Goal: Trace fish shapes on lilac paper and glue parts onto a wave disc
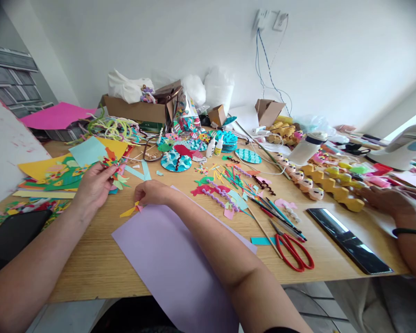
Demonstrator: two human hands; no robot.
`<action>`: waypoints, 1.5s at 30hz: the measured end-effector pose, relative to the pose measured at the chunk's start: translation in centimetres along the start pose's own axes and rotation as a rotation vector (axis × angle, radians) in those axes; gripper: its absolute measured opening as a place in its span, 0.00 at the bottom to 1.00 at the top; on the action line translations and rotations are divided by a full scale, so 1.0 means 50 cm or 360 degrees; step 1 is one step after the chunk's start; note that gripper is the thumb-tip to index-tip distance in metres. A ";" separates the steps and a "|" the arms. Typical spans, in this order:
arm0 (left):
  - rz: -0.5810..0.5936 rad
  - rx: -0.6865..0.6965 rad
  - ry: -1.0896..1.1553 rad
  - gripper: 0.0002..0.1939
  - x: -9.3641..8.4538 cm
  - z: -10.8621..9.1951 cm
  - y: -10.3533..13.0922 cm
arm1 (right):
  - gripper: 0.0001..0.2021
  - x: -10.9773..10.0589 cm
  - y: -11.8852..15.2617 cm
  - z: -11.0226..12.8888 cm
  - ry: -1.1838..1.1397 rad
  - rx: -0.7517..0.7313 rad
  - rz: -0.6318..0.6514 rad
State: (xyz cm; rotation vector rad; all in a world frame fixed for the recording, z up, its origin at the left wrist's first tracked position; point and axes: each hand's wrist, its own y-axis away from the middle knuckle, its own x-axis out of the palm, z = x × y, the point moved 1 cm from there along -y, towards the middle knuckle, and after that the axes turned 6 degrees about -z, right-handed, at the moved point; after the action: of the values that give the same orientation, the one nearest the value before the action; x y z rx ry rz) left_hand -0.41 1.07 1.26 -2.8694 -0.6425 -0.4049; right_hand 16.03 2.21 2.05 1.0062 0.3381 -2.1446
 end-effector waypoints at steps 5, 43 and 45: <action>0.0002 0.0015 0.0009 0.12 0.001 0.000 -0.001 | 0.10 0.017 -0.007 0.005 0.0274 -0.0004 -0.0013; 0.0019 0.0004 -0.0044 0.13 0.001 0.000 -0.001 | 0.08 0.013 -0.028 0.037 0.0274 -0.0113 0.0245; 0.0008 0.0003 -0.0044 0.13 0.000 0.000 -0.001 | 0.10 0.016 -0.034 0.049 0.0379 -0.0090 0.0293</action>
State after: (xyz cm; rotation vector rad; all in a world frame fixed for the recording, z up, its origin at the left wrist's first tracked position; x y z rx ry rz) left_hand -0.43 1.11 1.29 -2.8791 -0.6400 -0.3644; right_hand 13.09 1.76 2.94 1.2148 0.4014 -1.8455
